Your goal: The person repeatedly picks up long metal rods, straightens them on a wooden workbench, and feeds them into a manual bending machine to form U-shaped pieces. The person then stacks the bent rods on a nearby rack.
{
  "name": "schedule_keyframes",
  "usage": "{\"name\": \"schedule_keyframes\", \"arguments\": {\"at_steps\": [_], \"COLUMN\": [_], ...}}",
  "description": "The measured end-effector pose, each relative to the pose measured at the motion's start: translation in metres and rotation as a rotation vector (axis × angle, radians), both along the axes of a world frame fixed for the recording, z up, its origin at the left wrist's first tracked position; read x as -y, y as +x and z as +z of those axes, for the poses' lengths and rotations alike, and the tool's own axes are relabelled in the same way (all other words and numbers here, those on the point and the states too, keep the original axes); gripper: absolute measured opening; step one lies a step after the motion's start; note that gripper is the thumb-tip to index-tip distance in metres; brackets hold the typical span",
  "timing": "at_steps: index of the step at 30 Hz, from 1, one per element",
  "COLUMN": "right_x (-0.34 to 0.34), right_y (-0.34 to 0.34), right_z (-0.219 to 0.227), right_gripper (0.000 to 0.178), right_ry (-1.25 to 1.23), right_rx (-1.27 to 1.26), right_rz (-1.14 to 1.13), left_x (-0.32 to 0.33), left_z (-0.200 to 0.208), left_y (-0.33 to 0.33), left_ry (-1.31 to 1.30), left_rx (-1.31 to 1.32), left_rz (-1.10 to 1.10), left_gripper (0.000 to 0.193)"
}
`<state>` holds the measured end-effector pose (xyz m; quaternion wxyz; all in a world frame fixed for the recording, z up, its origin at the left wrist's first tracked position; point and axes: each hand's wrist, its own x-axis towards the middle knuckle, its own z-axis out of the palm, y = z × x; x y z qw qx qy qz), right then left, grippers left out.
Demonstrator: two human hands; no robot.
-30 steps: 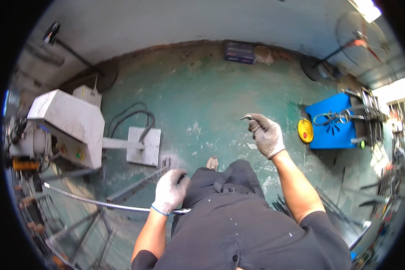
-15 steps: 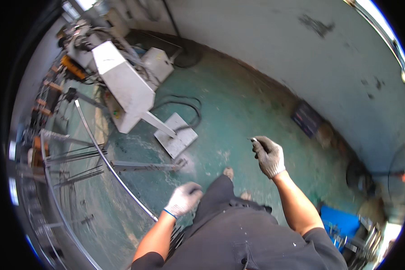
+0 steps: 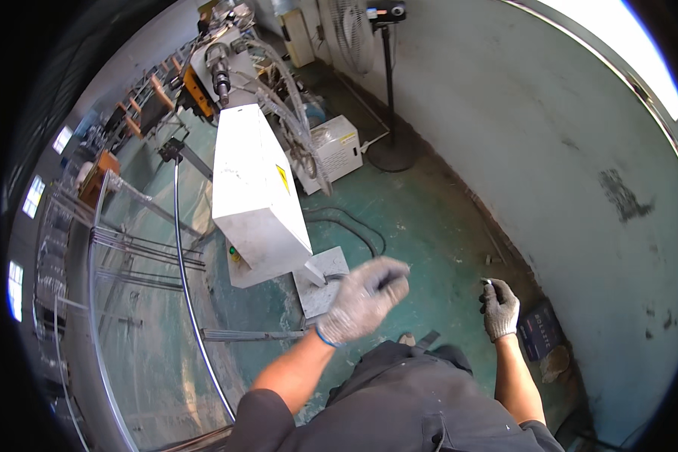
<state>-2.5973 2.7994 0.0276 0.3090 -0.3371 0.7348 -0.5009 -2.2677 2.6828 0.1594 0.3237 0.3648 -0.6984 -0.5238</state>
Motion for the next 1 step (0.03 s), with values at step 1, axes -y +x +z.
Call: {"name": "schedule_keyframes", "arguments": {"at_steps": [1], "right_x": [0.0183], "right_y": [-0.012], "right_z": [-0.0097], "right_gripper": [0.021], "right_ry": [0.021], "right_rx": [0.012], "right_rz": [-0.008], "left_x": [0.0229], "left_z": [0.0341], "left_y": [-0.0016], "left_ry": [0.016], "left_rx": [-0.018], "left_rz": [0.073], "left_gripper": [0.027]}}
